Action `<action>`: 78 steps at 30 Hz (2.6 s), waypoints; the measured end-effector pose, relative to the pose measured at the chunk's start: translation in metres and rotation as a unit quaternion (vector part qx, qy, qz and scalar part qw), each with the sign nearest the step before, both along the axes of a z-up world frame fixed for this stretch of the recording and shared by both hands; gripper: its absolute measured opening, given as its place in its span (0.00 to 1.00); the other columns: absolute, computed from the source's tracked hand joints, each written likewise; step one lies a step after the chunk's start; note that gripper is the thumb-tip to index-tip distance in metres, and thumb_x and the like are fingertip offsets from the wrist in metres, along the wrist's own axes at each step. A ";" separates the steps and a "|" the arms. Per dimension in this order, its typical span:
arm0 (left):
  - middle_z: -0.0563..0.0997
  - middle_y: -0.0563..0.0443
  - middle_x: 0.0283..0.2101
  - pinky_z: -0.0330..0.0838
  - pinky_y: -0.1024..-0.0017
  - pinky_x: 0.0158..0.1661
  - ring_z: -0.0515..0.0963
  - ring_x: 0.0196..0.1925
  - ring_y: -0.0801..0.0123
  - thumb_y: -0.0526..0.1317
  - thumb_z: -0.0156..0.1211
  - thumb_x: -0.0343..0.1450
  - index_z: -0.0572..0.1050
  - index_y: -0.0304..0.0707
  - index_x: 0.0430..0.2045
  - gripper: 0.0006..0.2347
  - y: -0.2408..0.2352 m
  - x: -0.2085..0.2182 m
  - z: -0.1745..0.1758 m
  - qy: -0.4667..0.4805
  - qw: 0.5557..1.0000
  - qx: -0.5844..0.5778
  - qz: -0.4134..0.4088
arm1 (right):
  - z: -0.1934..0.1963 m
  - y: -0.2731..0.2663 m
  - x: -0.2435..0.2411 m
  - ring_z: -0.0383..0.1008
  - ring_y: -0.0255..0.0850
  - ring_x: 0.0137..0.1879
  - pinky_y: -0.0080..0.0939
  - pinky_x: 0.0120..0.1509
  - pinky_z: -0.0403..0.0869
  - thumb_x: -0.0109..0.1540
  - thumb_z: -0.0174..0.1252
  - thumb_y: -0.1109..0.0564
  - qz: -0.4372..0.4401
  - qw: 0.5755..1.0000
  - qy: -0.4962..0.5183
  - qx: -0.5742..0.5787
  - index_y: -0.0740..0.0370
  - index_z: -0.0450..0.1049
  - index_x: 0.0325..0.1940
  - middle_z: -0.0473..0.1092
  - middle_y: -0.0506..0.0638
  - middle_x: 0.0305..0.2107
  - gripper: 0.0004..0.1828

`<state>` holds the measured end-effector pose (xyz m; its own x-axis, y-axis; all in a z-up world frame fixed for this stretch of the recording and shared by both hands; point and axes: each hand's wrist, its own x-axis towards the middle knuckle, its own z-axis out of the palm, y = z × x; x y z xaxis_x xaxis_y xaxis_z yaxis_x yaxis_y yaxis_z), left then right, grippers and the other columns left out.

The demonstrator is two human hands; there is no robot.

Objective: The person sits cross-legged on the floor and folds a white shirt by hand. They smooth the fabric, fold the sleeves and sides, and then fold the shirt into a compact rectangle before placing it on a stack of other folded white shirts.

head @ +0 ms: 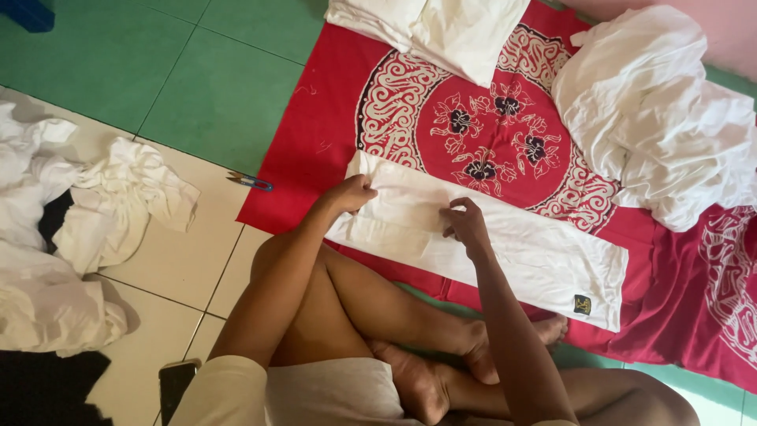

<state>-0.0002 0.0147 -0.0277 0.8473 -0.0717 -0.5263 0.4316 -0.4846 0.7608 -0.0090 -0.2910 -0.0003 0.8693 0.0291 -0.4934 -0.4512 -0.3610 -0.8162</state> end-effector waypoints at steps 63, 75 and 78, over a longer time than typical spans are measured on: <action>0.55 0.32 0.76 0.49 0.42 0.71 0.53 0.78 0.41 0.77 0.42 0.64 0.55 0.53 0.75 0.45 -0.043 -0.022 -0.012 -0.394 0.802 0.349 -0.284 | 0.014 -0.314 -0.038 0.63 0.58 0.72 0.84 0.71 0.55 0.65 0.61 0.40 0.144 0.805 -0.324 -0.475 0.50 0.64 0.74 0.65 0.60 0.64 0.35; 0.63 0.33 0.73 0.58 0.46 0.70 0.64 0.75 0.42 0.72 0.49 0.61 0.61 0.51 0.73 0.44 -0.049 -0.027 -0.011 -0.482 0.741 0.391 -0.256 | -0.040 -0.371 -0.012 0.81 0.41 0.46 0.49 0.49 0.78 0.58 0.66 0.27 -0.158 0.890 -0.168 -0.393 0.36 0.81 0.44 0.77 0.40 0.36 0.20; 0.65 0.32 0.72 0.61 0.45 0.68 0.66 0.74 0.41 0.71 0.50 0.62 0.63 0.49 0.72 0.43 -0.052 -0.027 -0.005 -0.495 0.734 0.388 -0.257 | -0.026 -0.360 -0.005 0.80 0.52 0.49 0.56 0.53 0.77 0.59 0.66 0.37 -0.167 0.898 -0.142 -0.382 0.42 0.82 0.45 0.78 0.48 0.39 0.16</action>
